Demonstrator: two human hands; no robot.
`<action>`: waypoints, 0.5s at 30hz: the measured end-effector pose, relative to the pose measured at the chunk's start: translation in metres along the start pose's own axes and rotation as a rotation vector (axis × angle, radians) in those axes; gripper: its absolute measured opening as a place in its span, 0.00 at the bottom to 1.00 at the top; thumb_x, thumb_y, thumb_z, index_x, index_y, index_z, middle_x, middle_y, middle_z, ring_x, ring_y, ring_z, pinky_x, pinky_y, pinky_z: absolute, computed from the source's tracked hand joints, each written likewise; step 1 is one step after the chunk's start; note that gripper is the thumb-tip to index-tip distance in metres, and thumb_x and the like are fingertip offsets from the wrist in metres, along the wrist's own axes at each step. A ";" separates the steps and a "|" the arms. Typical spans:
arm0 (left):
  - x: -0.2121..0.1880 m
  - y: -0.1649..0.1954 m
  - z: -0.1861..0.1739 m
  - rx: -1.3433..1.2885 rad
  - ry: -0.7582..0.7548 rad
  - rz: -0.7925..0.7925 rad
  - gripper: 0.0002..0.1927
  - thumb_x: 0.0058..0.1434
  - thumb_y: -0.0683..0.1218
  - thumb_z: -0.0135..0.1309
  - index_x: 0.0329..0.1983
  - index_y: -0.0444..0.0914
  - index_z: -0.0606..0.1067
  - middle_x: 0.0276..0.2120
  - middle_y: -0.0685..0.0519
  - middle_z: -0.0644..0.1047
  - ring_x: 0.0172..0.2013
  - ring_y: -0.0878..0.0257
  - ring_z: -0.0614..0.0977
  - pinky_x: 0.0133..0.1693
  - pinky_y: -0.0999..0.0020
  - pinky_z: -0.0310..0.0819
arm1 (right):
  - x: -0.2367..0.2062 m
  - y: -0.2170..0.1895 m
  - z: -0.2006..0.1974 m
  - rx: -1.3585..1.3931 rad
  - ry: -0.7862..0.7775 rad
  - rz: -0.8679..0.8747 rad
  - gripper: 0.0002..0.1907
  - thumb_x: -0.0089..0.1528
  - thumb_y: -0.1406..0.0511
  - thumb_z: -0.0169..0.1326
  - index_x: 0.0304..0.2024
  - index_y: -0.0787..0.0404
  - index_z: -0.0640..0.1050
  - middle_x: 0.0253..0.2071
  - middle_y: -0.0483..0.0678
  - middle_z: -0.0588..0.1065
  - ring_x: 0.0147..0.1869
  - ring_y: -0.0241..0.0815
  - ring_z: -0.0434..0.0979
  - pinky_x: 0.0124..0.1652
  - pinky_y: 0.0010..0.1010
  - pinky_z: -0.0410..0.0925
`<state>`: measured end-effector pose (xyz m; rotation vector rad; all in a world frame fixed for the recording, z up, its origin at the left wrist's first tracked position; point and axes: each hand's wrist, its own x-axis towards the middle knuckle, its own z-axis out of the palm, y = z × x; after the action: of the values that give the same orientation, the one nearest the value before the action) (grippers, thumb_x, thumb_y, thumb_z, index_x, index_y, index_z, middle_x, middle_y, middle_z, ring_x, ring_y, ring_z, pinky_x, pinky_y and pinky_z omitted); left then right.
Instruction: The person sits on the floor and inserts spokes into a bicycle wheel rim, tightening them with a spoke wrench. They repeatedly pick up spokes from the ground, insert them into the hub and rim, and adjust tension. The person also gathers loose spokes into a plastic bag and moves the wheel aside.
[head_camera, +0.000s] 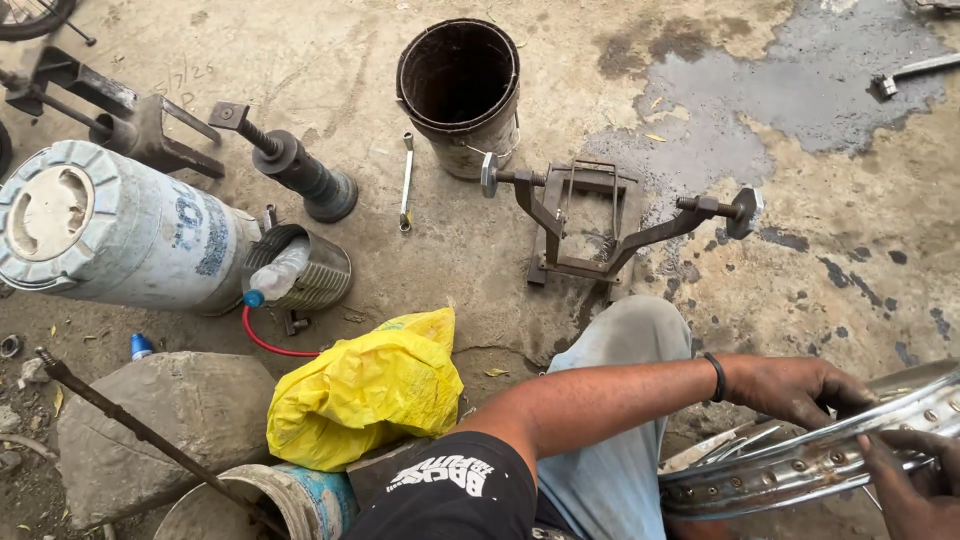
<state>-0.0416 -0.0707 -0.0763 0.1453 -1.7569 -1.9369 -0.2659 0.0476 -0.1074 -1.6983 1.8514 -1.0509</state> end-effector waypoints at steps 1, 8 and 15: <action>0.001 0.002 0.000 -0.002 -0.013 -0.007 0.22 0.64 0.49 0.63 0.60 0.39 0.78 0.50 0.48 0.85 0.53 0.58 0.84 0.60 0.56 0.78 | 0.003 0.014 0.003 -0.016 -0.003 -0.002 0.15 0.69 0.65 0.68 0.44 0.71 0.77 0.19 0.49 0.72 0.19 0.28 0.65 0.23 0.17 0.55; -0.003 0.020 -0.005 -0.112 -0.051 0.017 0.23 0.66 0.48 0.63 0.62 0.36 0.76 0.53 0.44 0.83 0.57 0.52 0.83 0.64 0.51 0.76 | 0.034 0.038 0.007 0.003 -0.137 0.089 0.17 0.69 0.67 0.64 0.46 0.79 0.76 0.27 0.62 0.79 0.27 0.41 0.80 0.34 0.29 0.71; -0.004 0.019 -0.005 -0.061 0.009 -0.059 0.32 0.63 0.48 0.62 0.70 0.39 0.67 0.57 0.45 0.79 0.61 0.54 0.79 0.67 0.51 0.71 | 0.031 0.035 0.003 -0.134 -0.159 0.140 0.16 0.69 0.69 0.63 0.46 0.82 0.78 0.27 0.67 0.80 0.27 0.51 0.81 0.30 0.37 0.73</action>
<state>-0.0309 -0.0737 -0.0600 0.1857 -1.7029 -2.0265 -0.2916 0.0156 -0.1303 -1.6462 1.9416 -0.7293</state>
